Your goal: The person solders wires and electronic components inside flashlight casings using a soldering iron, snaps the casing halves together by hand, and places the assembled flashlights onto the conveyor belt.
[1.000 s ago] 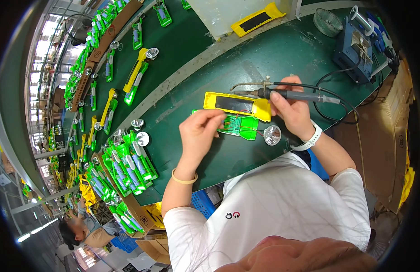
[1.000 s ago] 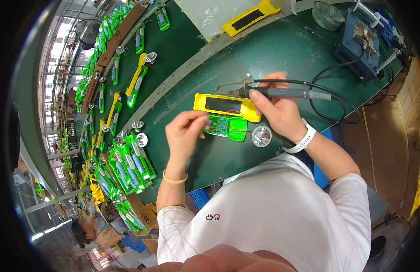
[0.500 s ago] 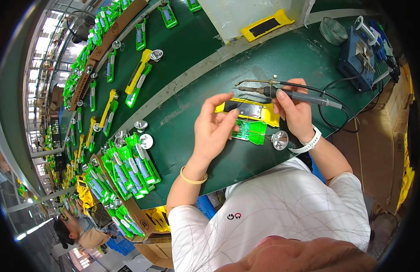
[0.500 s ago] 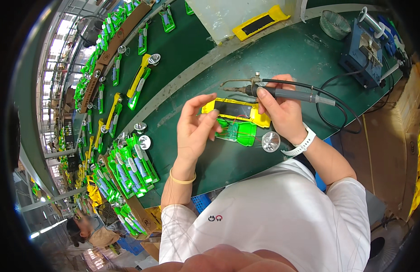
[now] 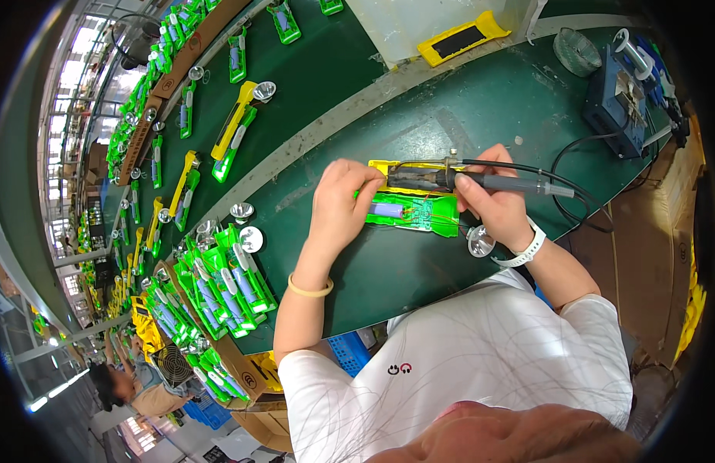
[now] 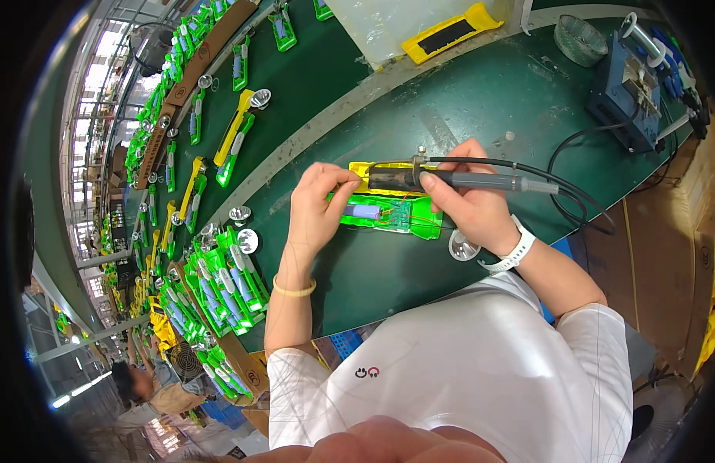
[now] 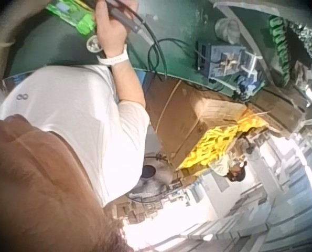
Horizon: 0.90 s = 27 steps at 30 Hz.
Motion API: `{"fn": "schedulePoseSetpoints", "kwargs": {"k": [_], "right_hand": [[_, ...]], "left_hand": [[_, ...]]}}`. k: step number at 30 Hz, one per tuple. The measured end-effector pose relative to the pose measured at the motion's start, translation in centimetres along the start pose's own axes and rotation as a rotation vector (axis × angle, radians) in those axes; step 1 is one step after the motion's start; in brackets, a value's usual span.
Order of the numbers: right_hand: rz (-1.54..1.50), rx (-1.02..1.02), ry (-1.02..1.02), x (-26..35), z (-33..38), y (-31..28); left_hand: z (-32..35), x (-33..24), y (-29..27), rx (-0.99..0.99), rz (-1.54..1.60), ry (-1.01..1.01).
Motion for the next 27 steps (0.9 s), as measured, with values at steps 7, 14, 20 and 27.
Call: {"fn": "schedulePoseSetpoints", "kwargs": {"k": [7, 14, 20, 27], "right_hand": [[0.281, 0.022, 0.042, -1.3, 0.1, -0.1], [0.303, 0.040, 0.106, -1.7, -0.3, 0.2], [0.317, 0.050, 0.100, -1.7, -0.4, 0.4], [0.333, 0.055, 0.002, -1.3, -0.7, 0.4]], "left_hand": [[-0.7, 0.5, 1.1, 0.205, -0.057, -0.079], [-1.0, 1.1, 1.7, 0.296, -0.144, -0.122], [-1.2, 0.9, 1.8, 0.304, -0.182, -0.133], [-1.4, 0.7, 1.8, 0.299, -0.197, -0.123]]}}
Point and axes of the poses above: each hand's wrist, its own z-axis away from the middle knuckle, its own y-axis out of the palm, x = y × z, the point moved 7 cm from there along -z, towards the middle knuckle, and after that the axes turned 5 degrees about y, right-handed, at the moved point
